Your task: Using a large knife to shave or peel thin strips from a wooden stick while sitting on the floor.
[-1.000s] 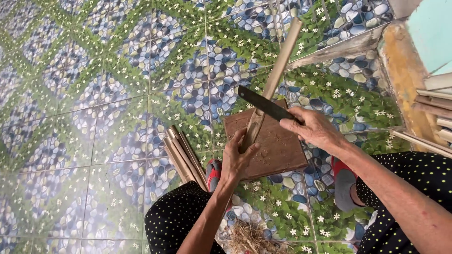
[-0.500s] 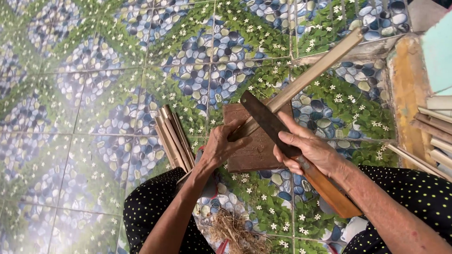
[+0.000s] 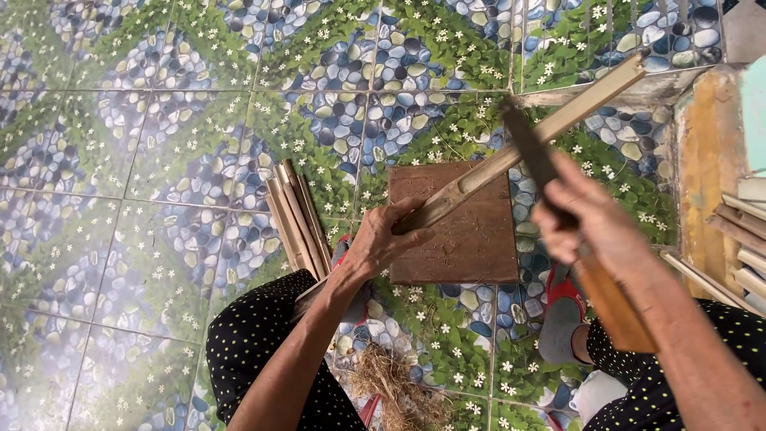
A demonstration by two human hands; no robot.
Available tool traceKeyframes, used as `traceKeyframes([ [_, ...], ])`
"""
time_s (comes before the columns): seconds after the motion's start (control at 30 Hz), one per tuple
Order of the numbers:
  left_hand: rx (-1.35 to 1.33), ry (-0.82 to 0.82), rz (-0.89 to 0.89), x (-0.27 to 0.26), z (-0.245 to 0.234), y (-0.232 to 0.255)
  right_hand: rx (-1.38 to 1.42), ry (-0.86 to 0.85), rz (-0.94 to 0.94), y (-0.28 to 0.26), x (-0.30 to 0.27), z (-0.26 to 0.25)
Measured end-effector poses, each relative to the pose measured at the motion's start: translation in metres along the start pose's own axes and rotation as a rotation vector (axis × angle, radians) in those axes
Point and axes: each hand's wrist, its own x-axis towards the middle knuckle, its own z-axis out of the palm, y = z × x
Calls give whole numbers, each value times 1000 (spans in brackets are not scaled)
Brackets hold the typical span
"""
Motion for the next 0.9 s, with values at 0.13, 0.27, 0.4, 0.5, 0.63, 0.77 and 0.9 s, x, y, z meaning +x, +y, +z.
traceKeyframes([
  [0.13, 37, 29, 13, 5, 8, -11, -51, -18, -92, 8, -2, -8],
  [0.27, 91, 14, 27, 4, 10, -9, -36, -154, 39, 28, 1, -1],
  [0.4, 45, -1, 43, -1, 8, -16, 57, -108, -167, -6, -4, -24],
  [0.5, 96, -9, 9, 5, 11, -16, -45, -88, -59, 1, -5, 0],
  [0.63, 70, -13, 31, -2, 7, -6, -107, -97, 9, 11, -5, -11],
  [0.77, 32, -49, 86, 2, 3, 0, 48, 77, -191, -22, -3, -49],
  [0.9, -46, -67, 23, 1, 4, 10, 119, 268, -392, -19, -3, -69],
])
